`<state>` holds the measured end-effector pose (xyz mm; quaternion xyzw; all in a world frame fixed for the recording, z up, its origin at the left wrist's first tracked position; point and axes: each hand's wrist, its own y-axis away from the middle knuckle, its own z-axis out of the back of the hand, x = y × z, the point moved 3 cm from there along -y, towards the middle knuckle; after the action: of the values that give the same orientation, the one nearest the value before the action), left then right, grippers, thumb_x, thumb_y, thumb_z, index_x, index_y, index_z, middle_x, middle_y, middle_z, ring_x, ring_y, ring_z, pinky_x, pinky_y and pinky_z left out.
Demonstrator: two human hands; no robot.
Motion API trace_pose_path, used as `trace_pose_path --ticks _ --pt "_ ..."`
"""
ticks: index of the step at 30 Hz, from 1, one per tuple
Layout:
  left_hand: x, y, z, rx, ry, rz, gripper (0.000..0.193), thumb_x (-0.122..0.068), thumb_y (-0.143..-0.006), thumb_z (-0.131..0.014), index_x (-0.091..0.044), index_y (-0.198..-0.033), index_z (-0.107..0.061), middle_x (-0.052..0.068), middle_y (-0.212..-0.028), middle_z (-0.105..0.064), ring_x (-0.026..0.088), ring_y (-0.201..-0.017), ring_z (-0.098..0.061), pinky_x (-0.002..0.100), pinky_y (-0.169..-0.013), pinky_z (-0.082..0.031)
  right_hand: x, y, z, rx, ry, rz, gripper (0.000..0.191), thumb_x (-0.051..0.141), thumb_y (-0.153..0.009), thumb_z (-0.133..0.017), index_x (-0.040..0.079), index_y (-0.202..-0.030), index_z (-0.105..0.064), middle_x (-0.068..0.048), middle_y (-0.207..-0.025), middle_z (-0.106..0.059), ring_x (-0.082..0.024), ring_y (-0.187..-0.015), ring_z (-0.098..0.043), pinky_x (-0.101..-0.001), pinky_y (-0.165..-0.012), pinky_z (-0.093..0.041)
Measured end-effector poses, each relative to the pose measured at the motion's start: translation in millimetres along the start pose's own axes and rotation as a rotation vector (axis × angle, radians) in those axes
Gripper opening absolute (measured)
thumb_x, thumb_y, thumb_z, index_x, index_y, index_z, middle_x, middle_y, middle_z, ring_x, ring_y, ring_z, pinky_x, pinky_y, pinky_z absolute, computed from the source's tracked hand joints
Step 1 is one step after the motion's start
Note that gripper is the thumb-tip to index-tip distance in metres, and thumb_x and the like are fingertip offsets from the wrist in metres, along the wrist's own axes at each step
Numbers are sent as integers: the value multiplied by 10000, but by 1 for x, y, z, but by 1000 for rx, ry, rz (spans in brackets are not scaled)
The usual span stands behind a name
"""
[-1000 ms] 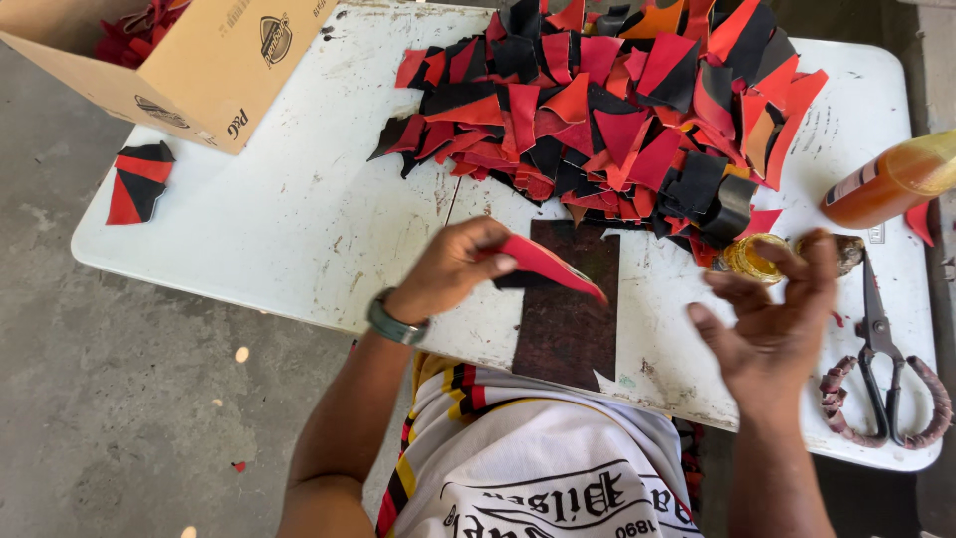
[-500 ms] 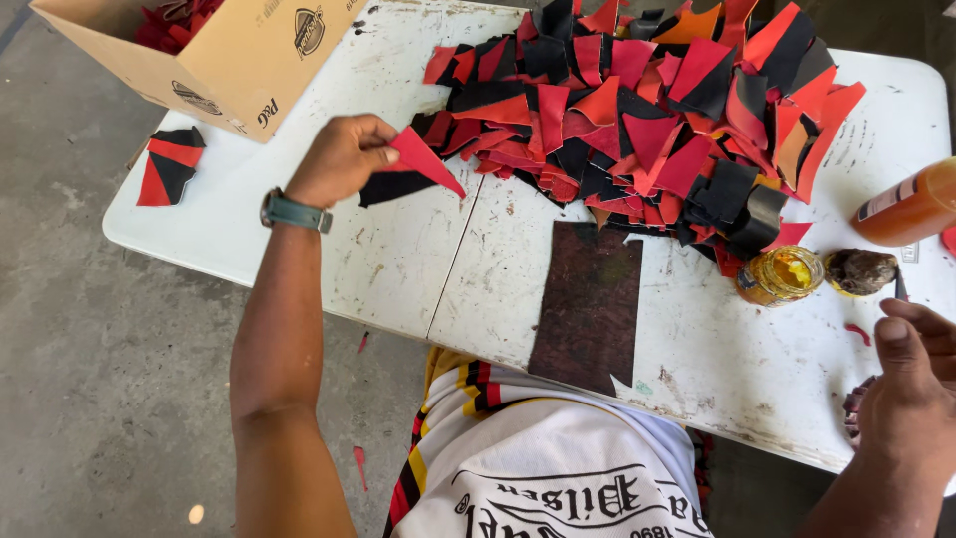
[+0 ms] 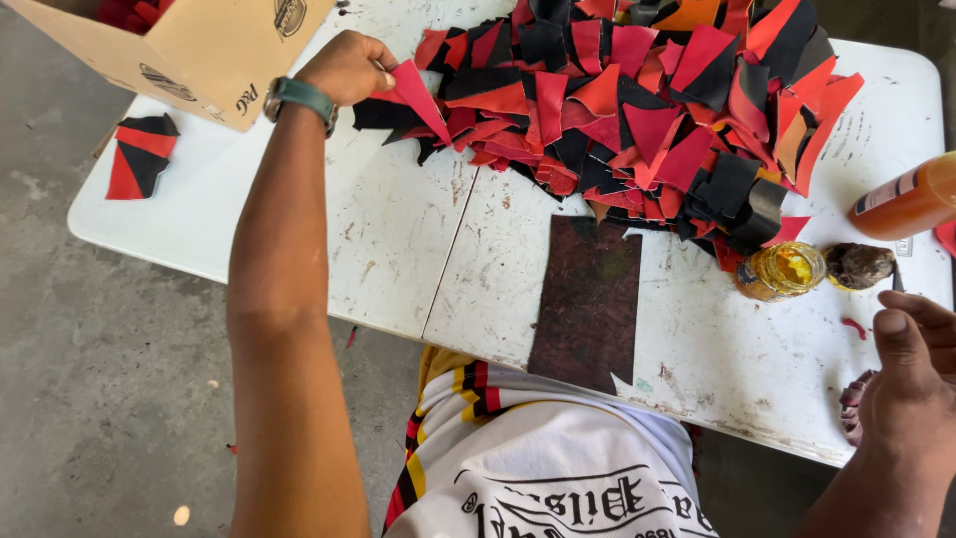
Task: The person picks up red and black fabric pieces from a pile on the table, applies glue from a jar onto a piece, presses a matching piece onto the glued surface, and places the joined pair onto a growing pile, repeating this cycle. Scissors and a bottle sit on the table but are not used.
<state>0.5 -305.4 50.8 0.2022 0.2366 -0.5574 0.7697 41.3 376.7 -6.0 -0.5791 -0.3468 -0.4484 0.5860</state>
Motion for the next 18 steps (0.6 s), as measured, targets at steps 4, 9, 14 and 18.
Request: trace_pose_path --ticks 4,9,14,18 --pt "2 -39 -22 -128 -85 49 158 -124 -894 -774 -81 -1046 -774 144 -1053 -771 239 -997 -744 357 -932 -568 -15 -5 4 16 87 -45 329 226 -1083 -806 -26 -1208 -635 -75 -1080 -675 -109 -932 -580 -235 -902 -456" --pt "1 -56 -57 -314 -105 49 163 -140 -860 -798 -110 -1020 -791 144 -1085 -741 299 -1001 -715 399 -913 -561 -20 -4 22 51 283 -60 333 196 -1088 -748 -22 -1277 -582 -83 -1091 -661 -139 -981 -587 -266 -911 -468" --pt "-11 -55 -57 -656 -188 -191 263 -129 -886 -806 -58 -1132 -745 196 -1120 -680 397 -1079 -639 475 -947 -511 2 -2 47 22 334 -14 436 147 -1036 -757 3 -1375 -523 -100 -1149 -673 -164 -1025 -627 -293 -905 -505" --pt "-24 -32 -72 -720 -128 -342 264 -177 -955 -784 -16 -1148 -704 174 -1145 -692 357 -1102 -636 446 -978 -500 55 -2 111 -73 467 119 549 108 -995 -764 22 -1454 -477 -113 -1196 -683 -184 -1060 -659 -315 -901 -535"
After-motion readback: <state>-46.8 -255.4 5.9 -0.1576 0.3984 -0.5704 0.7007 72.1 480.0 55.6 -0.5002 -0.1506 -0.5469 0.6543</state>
